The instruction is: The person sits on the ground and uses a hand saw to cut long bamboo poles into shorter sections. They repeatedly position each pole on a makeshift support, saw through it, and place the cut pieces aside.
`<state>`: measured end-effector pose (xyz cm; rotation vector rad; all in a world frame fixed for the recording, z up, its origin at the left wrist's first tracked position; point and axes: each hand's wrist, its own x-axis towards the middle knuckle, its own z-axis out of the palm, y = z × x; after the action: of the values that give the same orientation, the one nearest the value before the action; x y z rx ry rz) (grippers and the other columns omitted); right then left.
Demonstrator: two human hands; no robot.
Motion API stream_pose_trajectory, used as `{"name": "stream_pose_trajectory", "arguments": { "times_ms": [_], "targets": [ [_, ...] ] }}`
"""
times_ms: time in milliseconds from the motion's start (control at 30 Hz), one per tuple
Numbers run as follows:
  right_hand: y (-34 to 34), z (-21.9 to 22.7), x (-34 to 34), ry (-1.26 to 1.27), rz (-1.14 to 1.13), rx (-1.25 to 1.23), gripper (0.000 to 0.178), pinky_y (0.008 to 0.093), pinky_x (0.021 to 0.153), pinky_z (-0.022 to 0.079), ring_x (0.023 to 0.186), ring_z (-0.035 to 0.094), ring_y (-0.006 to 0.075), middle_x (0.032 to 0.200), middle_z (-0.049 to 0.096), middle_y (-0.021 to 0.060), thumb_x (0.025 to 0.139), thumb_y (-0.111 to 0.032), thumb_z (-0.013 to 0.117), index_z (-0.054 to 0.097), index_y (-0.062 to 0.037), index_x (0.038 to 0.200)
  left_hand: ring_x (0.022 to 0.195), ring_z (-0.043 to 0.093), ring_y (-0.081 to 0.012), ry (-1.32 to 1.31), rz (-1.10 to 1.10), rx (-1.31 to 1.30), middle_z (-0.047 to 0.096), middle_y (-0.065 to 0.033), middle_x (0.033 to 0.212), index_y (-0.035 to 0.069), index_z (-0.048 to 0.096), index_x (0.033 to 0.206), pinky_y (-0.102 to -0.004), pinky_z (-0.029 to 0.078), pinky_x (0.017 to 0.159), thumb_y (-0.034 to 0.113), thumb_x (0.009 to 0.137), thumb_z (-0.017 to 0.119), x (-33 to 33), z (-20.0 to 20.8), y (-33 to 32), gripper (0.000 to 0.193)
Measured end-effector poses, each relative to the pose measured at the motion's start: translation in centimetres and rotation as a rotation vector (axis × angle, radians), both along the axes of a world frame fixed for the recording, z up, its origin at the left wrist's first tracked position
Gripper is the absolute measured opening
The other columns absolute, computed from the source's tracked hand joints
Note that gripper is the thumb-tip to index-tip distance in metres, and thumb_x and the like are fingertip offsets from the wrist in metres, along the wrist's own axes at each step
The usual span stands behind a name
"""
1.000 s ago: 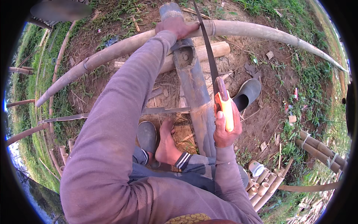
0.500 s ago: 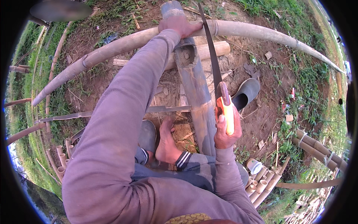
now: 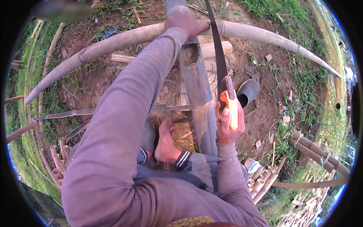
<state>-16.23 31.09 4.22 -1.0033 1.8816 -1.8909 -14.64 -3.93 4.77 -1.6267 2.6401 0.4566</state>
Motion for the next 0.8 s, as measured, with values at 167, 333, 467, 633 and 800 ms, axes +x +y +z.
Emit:
{"name": "stream_pose_trajectory", "arguments": {
  "times_ms": [167,333,467,633,800],
  "targets": [
    [-5.6,-1.9,-2.5,0.184,-0.066,-0.005,0.043,0.0332,0.093,0.059,0.108,0.074,0.0210,0.122,0.075,0.0198,0.100,-0.008,0.071,0.062,0.0111,0.137,0.132,0.065,-0.0322,0.057,-0.077,0.067,0.069,-0.0172,0.138,0.009,0.068,0.139,-0.0459,0.052,0.108,0.084,0.090,0.051,0.8,0.4,-0.9,0.091],
    [-5.1,-1.3,-2.0,0.153,-0.075,0.014,0.041,0.0334,0.094,0.058,0.106,0.074,0.0206,0.123,0.075,0.0178,0.099,-0.006,0.071,0.063,0.0093,0.137,0.128,0.065,-0.0374,0.230,-0.309,-0.257,0.066,-0.0194,0.139,0.010,0.054,0.152,-0.0460,0.048,0.112,0.076,0.075,0.077,8.6,-2.2,-3.9,0.104],
    [-5.7,-0.4,-1.9,0.167,-0.054,0.021,0.040,0.0334,0.096,0.057,0.109,0.072,0.0198,0.125,0.074,0.0172,0.100,-0.006,0.071,0.064,0.0080,0.136,0.123,0.068,-0.0382,-0.157,-0.232,-0.045,0.072,-0.0156,0.129,0.012,0.056,0.139,-0.0512,0.052,0.105,0.056,0.072,0.089,13.9,0.2,-3.7,0.087],
    [-5.8,1.3,-1.4,0.058,-0.036,0.060,0.038,0.0321,0.096,0.057,0.112,0.070,0.0191,0.128,0.072,0.0166,0.102,-0.007,0.070,0.063,0.0075,0.137,0.112,0.073,-0.0368,-0.170,-0.211,-0.042,0.076,-0.0153,0.118,0.013,0.059,0.129,-0.0495,0.058,0.095,0.041,0.078,0.087,13.7,0.9,-3.7,0.065],
    [1.3,3.3,3.1,0.113,-0.021,0.047,0.041,0.0305,0.087,0.061,0.108,0.070,0.0183,0.127,0.071,0.0174,0.105,-0.009,0.066,0.059,0.0070,0.142,0.110,0.072,-0.0400,-0.146,-0.215,-0.004,0.075,-0.0179,0.115,0.012,0.057,0.123,-0.0515,0.057,0.091,0.036,0.076,0.086,14.8,1.5,-4.2,0.061]
  ]
}}
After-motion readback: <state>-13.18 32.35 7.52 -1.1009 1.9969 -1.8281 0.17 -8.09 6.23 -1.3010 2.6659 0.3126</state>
